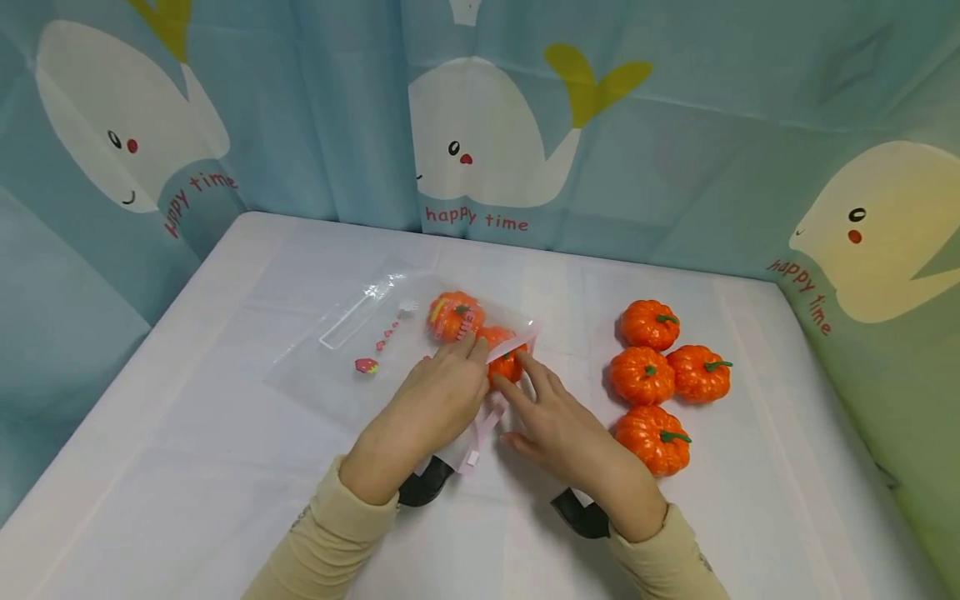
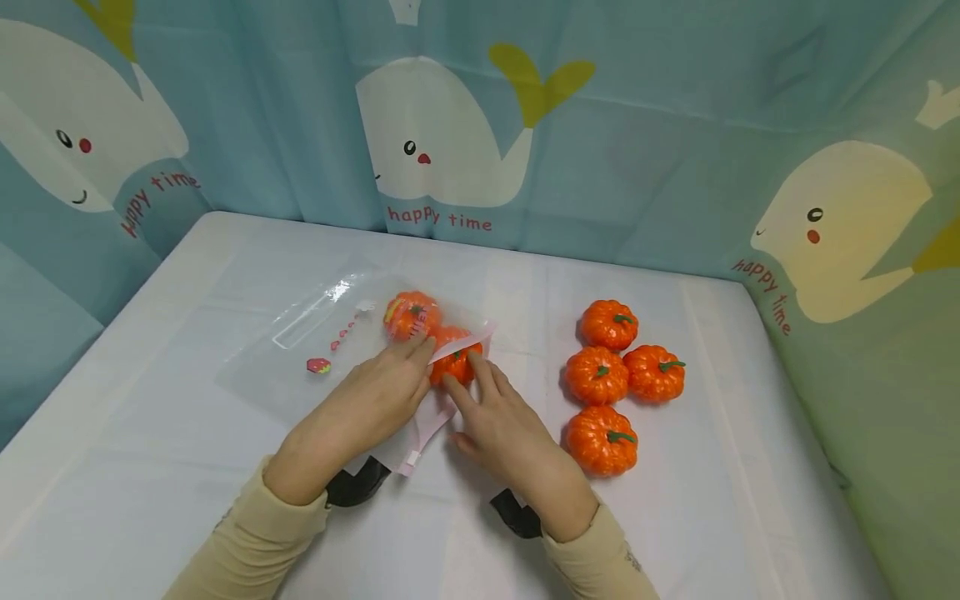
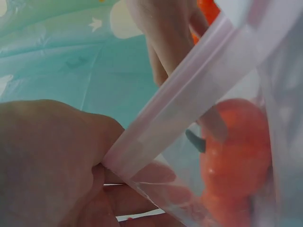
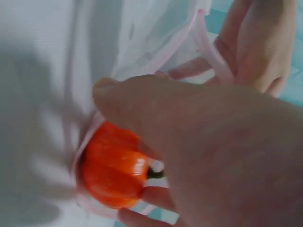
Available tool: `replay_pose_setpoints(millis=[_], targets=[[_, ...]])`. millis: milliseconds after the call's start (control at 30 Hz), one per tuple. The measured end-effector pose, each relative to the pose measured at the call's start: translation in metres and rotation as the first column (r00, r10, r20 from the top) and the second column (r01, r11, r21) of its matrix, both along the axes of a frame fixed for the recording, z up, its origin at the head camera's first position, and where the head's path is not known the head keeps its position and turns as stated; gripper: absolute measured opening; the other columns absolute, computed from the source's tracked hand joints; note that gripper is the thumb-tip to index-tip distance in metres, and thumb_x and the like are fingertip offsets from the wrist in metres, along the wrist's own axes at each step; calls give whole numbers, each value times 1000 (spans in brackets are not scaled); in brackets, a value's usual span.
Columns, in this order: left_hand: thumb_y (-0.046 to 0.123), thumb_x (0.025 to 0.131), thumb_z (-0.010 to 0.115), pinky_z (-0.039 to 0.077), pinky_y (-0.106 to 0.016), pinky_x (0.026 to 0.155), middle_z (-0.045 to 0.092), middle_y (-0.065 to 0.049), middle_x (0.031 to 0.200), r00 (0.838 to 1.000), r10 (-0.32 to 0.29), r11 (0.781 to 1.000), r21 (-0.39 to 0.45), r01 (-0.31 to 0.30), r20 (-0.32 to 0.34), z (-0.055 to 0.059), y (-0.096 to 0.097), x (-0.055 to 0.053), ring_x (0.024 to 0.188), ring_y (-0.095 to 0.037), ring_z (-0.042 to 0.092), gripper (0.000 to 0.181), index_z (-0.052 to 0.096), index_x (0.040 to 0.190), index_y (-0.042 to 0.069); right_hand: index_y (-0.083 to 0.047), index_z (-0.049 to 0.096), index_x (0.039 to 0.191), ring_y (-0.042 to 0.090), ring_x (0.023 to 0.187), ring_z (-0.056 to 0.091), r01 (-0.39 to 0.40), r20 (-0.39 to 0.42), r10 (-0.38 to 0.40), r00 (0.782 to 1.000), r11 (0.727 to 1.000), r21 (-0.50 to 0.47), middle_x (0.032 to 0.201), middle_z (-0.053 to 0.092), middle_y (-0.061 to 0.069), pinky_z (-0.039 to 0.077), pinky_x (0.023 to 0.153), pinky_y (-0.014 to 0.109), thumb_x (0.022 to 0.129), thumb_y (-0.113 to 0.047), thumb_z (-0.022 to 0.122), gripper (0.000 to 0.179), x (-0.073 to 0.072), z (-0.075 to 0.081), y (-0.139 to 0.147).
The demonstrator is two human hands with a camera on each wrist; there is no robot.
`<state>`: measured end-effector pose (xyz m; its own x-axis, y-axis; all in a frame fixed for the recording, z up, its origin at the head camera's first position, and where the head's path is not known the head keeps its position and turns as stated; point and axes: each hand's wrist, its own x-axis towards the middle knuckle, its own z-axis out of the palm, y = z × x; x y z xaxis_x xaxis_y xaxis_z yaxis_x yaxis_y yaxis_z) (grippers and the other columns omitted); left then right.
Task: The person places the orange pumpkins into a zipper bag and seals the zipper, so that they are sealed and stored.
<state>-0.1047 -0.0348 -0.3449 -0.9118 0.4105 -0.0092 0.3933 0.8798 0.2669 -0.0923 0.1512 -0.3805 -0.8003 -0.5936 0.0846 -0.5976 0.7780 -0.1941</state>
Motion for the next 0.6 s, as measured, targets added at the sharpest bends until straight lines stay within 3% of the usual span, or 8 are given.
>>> replay_pose_setpoints(millis=[200, 400, 600], targets=[[18, 99, 58, 52, -54, 96, 54, -19, 144, 999, -24, 1000, -1, 24, -41, -1, -2, 0, 133, -30, 53, 47, 51, 139, -4, -12, 48, 141, 44, 129, 50, -21, -14, 20, 1000, 999, -33, 154, 32, 24, 52, 98, 49, 84, -18, 78, 65, -8, -8, -2], [16, 99, 56, 53, -52, 96, 56, -19, 142, 998, -10, 999, 43, 13, -60, 0, -3, -1, 131, -30, 56, 44, 53, 138, -4, -12, 49, 139, 42, 131, 48, 22, 33, -22, 999, 1000, -16, 152, 34, 23, 53, 98, 49, 85, -24, 78, 63, -4, 0, 2], [18, 100, 54, 50, -52, 100, 51, -18, 147, 1000, -2, 999, 41, 1, 7, 2, -2, -1, 136, -31, 51, 47, 49, 142, -3, -10, 52, 138, 41, 131, 48, 17, 57, -17, 998, 1000, 17, 151, 34, 23, 54, 96, 47, 85, -26, 78, 61, 0, 6, 2]])
